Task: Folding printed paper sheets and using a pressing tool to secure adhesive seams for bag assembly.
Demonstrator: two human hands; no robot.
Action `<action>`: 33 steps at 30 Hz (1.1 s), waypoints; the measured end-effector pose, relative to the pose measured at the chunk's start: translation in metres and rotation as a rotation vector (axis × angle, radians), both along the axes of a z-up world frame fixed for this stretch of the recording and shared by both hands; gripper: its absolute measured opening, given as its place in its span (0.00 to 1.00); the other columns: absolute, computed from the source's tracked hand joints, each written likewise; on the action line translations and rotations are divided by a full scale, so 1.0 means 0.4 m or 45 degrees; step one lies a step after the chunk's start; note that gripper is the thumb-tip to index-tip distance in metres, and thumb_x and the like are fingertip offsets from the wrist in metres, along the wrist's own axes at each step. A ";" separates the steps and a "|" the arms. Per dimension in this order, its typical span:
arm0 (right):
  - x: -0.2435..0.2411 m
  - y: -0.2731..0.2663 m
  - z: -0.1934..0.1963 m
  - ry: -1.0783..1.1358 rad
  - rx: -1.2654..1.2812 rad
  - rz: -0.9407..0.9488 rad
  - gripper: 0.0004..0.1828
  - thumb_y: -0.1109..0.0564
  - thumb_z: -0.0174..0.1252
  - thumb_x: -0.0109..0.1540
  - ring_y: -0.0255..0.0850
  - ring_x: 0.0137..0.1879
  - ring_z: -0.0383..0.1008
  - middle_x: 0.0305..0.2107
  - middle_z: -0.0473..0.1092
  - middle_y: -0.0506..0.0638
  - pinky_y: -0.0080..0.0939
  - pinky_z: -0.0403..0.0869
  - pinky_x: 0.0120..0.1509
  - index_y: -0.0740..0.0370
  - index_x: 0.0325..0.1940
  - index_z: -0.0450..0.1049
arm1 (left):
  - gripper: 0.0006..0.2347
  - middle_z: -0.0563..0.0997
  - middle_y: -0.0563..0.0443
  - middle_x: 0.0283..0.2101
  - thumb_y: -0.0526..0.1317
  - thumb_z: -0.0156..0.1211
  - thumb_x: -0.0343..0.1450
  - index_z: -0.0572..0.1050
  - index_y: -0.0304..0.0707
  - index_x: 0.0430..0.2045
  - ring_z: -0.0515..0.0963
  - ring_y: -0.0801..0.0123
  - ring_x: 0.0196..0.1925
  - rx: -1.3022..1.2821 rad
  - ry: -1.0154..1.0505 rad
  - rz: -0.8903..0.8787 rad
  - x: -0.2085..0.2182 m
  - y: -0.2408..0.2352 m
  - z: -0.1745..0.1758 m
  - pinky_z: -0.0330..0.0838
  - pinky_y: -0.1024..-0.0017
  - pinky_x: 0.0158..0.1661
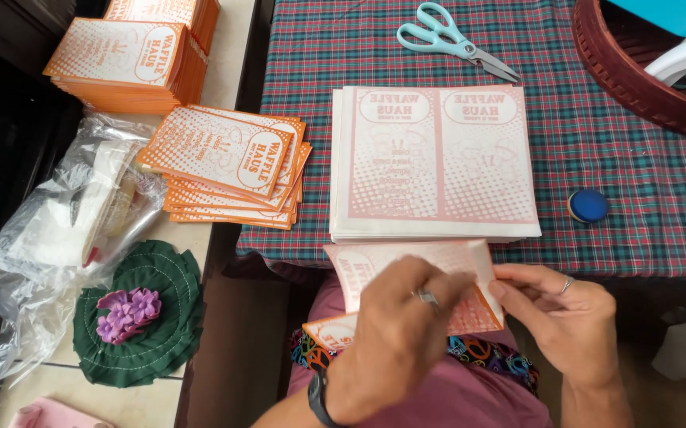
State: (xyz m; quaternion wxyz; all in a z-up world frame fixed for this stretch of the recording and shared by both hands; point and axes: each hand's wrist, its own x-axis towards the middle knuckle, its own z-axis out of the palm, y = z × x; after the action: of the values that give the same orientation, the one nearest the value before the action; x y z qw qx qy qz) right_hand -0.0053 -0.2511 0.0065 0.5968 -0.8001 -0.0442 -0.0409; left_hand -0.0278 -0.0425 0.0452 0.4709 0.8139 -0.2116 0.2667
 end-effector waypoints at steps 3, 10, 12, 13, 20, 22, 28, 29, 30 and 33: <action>-0.006 -0.001 0.000 -0.097 -0.117 0.097 0.12 0.70 0.68 0.54 0.33 0.37 0.82 0.35 0.82 0.54 0.26 0.83 0.46 0.70 0.42 0.82 | 0.18 0.69 0.47 0.33 0.28 0.58 0.79 0.68 0.38 0.65 0.72 0.61 0.32 -0.130 0.176 -0.087 0.019 0.015 -0.065 0.72 0.67 0.38; -0.001 0.002 -0.003 -0.090 -0.165 0.242 0.11 0.68 0.64 0.57 0.33 0.39 0.84 0.37 0.83 0.53 0.26 0.84 0.47 0.69 0.44 0.82 | 0.15 0.75 0.45 0.34 0.31 0.59 0.77 0.71 0.29 0.59 0.77 0.60 0.34 -0.202 0.257 -0.143 0.036 0.030 -0.044 0.74 0.66 0.39; 0.001 0.003 -0.005 -0.151 -0.164 0.272 0.12 0.67 0.66 0.56 0.32 0.37 0.83 0.38 0.83 0.53 0.25 0.84 0.46 0.68 0.44 0.82 | 0.07 0.76 0.44 0.35 0.31 0.57 0.76 0.77 0.29 0.47 0.79 0.58 0.35 -0.187 0.307 -0.136 0.039 0.036 -0.025 0.75 0.67 0.40; 0.002 0.007 -0.001 -0.149 -0.163 0.272 0.12 0.67 0.66 0.56 0.32 0.37 0.83 0.38 0.83 0.53 0.25 0.84 0.46 0.68 0.44 0.82 | 0.07 0.76 0.44 0.35 0.31 0.57 0.76 0.77 0.29 0.47 0.79 0.58 0.35 -0.187 0.308 -0.136 0.039 0.038 -0.020 0.75 0.67 0.40; 0.006 -0.002 0.036 -0.293 -0.153 0.492 0.15 0.61 0.57 0.62 0.42 0.51 0.84 0.48 0.79 0.59 0.36 0.83 0.58 0.66 0.53 0.75 | 0.02 0.80 0.50 0.41 0.35 0.63 0.73 0.81 0.42 0.36 0.78 0.61 0.44 -0.187 0.301 0.081 0.047 0.073 0.004 0.72 0.66 0.48; 0.011 -0.004 0.045 -0.431 -0.194 0.563 0.12 0.58 0.58 0.62 0.47 0.56 0.83 0.50 0.77 0.63 0.39 0.81 0.62 0.63 0.48 0.76 | 0.01 0.85 0.56 0.37 0.34 0.63 0.73 0.80 0.41 0.33 0.80 0.65 0.40 -0.232 0.361 0.058 0.048 0.081 0.012 0.73 0.70 0.45; 0.011 -0.003 0.041 -0.475 -0.308 0.546 0.04 0.61 0.63 0.58 0.40 0.49 0.83 0.48 0.77 0.57 0.32 0.81 0.55 0.56 0.37 0.81 | 0.01 0.83 0.51 0.35 0.31 0.62 0.72 0.78 0.38 0.32 0.82 0.66 0.36 -0.338 0.413 0.058 0.046 0.080 -0.002 0.75 0.71 0.41; 0.011 -0.002 0.045 -0.474 -0.313 0.578 0.04 0.61 0.63 0.58 0.38 0.45 0.82 0.43 0.77 0.54 0.30 0.81 0.51 0.59 0.37 0.80 | 0.02 0.82 0.53 0.33 0.32 0.64 0.71 0.77 0.39 0.29 0.81 0.67 0.35 -0.311 0.404 0.122 0.044 0.080 -0.004 0.74 0.71 0.39; 0.013 -0.002 0.049 -0.474 -0.320 0.609 0.04 0.61 0.64 0.57 0.36 0.41 0.81 0.37 0.76 0.51 0.28 0.81 0.48 0.62 0.36 0.79 | 0.04 0.82 0.55 0.31 0.32 0.65 0.70 0.77 0.40 0.26 0.80 0.69 0.33 -0.284 0.393 0.185 0.044 0.081 -0.006 0.73 0.72 0.37; 0.028 -0.006 0.053 -0.454 -0.302 0.612 0.03 0.61 0.62 0.58 0.37 0.41 0.81 0.37 0.76 0.52 0.29 0.81 0.49 0.63 0.35 0.79 | 0.01 0.83 0.56 0.32 0.33 0.65 0.71 0.80 0.40 0.29 0.81 0.70 0.35 -0.303 0.441 0.184 0.042 0.082 -0.016 0.74 0.74 0.38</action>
State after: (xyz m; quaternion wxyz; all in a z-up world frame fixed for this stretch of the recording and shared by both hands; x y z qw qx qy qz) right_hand 0.0060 -0.2537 0.0276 0.4747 -0.8110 -0.3404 -0.0328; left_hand -0.0108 -0.0096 0.0389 0.5725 0.7993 -0.0357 0.1792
